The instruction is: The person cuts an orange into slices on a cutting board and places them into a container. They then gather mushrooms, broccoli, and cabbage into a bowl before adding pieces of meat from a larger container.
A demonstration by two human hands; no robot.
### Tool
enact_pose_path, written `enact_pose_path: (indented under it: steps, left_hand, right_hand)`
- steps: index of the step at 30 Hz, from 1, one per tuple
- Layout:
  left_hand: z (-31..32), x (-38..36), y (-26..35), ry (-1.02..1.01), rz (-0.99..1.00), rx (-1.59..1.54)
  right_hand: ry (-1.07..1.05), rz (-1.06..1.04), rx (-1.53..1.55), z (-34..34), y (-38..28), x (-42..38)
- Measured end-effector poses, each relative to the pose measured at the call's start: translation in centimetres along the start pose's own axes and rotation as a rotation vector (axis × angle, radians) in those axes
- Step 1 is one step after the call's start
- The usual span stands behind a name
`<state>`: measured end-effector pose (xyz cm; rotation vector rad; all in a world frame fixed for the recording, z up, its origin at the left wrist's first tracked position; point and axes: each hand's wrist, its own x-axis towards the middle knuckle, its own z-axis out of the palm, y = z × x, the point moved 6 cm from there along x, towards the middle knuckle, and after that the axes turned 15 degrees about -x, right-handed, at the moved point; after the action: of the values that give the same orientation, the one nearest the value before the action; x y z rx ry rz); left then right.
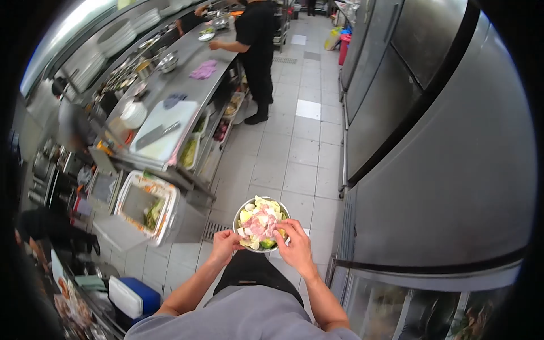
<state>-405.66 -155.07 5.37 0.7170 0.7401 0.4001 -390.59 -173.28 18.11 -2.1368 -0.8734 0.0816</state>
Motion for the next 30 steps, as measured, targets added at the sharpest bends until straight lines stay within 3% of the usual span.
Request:
enact_pose_path:
  steps: [6, 11, 14, 22, 30]
  left_hand:
    - [7.4, 15.0, 1.0, -0.076, -0.022, 0.141]
    - [18.5, 27.7, 5.3, -0.155, -0.018, 0.225]
    - [25.7, 35.9, 7.6, -0.255, -0.008, 0.255]
    - [46.8, 58.0, 10.8, -0.349, -0.088, 0.257]
    - [56.3, 73.7, 13.2, -0.278, -0.016, 0.257]
  right_hand:
    - [0.001, 0.043, -0.020, 0.9, 7.9, 12.5]
    - [0.311, -0.053, -0.039, -5.1, 11.1, 26.3]
    - [0.426, 0.035, -0.043, -10.0, 13.2, 34.8]
    - [0.302, 0.219, -0.083, -13.1, 26.9, 57.3]
    - [0.254, 0.070, -0.106, -13.6, 34.9, 76.3]
